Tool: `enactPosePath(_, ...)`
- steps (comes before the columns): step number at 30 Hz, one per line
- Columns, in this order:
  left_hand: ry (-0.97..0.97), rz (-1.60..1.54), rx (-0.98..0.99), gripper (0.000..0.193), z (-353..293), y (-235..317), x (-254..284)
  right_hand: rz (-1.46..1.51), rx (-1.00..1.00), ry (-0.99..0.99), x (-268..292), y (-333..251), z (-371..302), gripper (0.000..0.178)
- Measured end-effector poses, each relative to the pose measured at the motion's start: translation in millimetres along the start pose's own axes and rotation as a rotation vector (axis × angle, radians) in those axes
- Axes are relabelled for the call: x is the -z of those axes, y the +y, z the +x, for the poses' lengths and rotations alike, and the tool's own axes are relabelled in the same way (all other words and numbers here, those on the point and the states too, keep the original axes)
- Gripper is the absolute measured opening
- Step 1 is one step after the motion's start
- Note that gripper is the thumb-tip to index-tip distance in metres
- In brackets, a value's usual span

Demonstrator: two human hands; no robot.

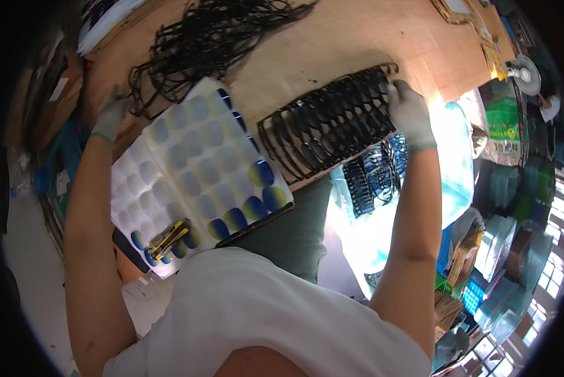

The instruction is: The person repeatedly picks up black sunglasses frames and blue-green lens pieces from a foam tray, inserts the lenses into the frames, and places the assembled units into a blue bin. The process is repeated continuously throughout the clip.

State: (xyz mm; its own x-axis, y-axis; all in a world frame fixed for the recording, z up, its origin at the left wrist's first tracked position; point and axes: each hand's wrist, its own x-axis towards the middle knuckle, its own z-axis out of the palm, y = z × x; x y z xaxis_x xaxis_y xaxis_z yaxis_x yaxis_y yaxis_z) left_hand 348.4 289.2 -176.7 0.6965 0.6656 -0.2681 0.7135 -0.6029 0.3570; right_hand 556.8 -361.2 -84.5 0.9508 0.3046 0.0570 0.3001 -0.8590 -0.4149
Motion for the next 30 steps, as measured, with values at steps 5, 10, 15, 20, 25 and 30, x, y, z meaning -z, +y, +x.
enactPosePath(5, -0.161, -0.536, 0.059, 0.038, -23, 18, -7, 0.179, 0.253, 0.317, 17, -60, -90, 0.026)
enactPosePath(10, 0.492, -0.36, -0.145, 0.039, -89, 9, 42, 0.511, 0.353, -0.039, -44, -187, -157, 0.019)
enactPosePath(15, 0.728, -0.792, -0.475, 0.038, -211, 28, 84, 0.649, 0.914, -0.248, -140, -342, -216, 0.019)
enactPosePath(20, 0.405, -0.17, -0.724, 0.02, -387, -33, 78, -0.001, 1.033, -0.455, -199, -425, -275, 0.023)
enactPosePath(25, 0.272, -0.411, -0.775, 0.03, -466, -64, 73, -0.196, 0.906, -0.698, -199, -449, -286, 0.034)
enactPosePath(30, 0.295, -0.829, -0.679, 0.02, -480, -42, 54, 0.249, 0.804, -0.743, -184, -427, -283, 0.02)
